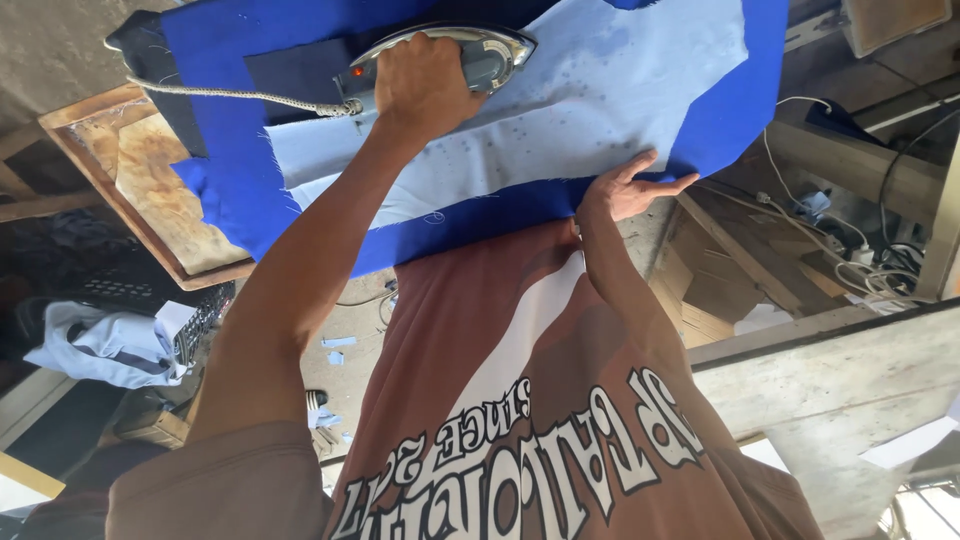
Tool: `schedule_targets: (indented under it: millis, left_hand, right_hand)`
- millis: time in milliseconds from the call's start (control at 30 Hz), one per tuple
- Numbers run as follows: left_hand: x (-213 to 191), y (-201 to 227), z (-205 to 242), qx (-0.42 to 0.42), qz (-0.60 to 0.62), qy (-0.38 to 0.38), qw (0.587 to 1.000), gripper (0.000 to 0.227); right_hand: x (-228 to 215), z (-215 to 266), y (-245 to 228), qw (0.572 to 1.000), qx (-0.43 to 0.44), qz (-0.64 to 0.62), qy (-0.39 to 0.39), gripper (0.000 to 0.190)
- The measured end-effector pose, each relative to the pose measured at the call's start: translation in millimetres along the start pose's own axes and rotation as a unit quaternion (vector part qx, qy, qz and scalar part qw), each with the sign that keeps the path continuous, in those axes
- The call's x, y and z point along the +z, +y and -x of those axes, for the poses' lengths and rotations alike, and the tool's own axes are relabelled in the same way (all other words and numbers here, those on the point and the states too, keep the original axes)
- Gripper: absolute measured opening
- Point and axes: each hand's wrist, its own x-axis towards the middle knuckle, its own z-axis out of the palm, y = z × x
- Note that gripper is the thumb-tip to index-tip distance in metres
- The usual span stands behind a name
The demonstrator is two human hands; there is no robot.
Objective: The person irons a piece of light-colored fabric on a blue ironing board. They spray the fabric with water from a spray bottle and use an electric iron to smooth it out. The person repeatedly adjusts the fabric and the ironing board during the process.
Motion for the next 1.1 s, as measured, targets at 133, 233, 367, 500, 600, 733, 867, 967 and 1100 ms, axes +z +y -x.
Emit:
schedule_targets:
  millis: [133, 233, 367, 500, 600, 733, 867, 967, 1100]
  left_hand:
    - [1.7, 7.6, -15.0, 0.007, -0.002, 0.036, 0.999, 0.053]
    - [1.7, 19.8, -28.7, 0.012, 0.005, 0.041, 0.999, 0.052]
    - [7.8, 25.4, -38.9, 0.030, 0.008, 0.086, 0.996, 0.049]
    - [-4.6, 36.5, -34.1, 0.009, 0.013, 0.015, 1.000, 0.052]
    - [-3.2, 39.0, -37.3, 0.008, -0.004, 0.028, 1.000, 0.055]
    - [-2.5, 48.0, -47.0, 0.004, 0.001, 0.025, 1.000, 0.055]
    - [1.4, 60.2, -63.9, 0.030, 0.026, 0.081, 0.996, 0.040]
    - [-2.0, 66.6, -68.2, 0.027, 0.029, 0.074, 0.996, 0.043]
    - [-2.6, 67.6, -70.3, 0.043, 0.007, 0.093, 0.995, 0.048]
  right_hand:
    - [4.5, 2.1, -2.5, 1.000, 0.016, -0.001, -0.013, 0.085]
    - [3.1, -0.6, -5.1, 1.000, 0.021, -0.002, -0.009, 0.085]
    - [3.3, 1.3, -3.8, 1.000, 0.018, -0.014, -0.012, 0.087]
    - [0.8, 0.0, -3.9, 1.000, 0.000, -0.024, -0.008, 0.084]
    - [2.4, 1.7, -7.9, 1.000, 0.007, -0.009, -0.011, 0.081]
    - [2.0, 3.2, -8.8, 1.000, 0.011, -0.020, -0.014, 0.082]
    - [2.3, -0.6, -7.5, 1.000, 0.001, -0.018, -0.013, 0.084]
    - [-0.2, 0.0, -10.1, 0.999, 0.011, -0.020, -0.024, 0.082]
    - [3.8, -4.0, -6.5, 1.000, -0.002, -0.016, -0.008, 0.083]
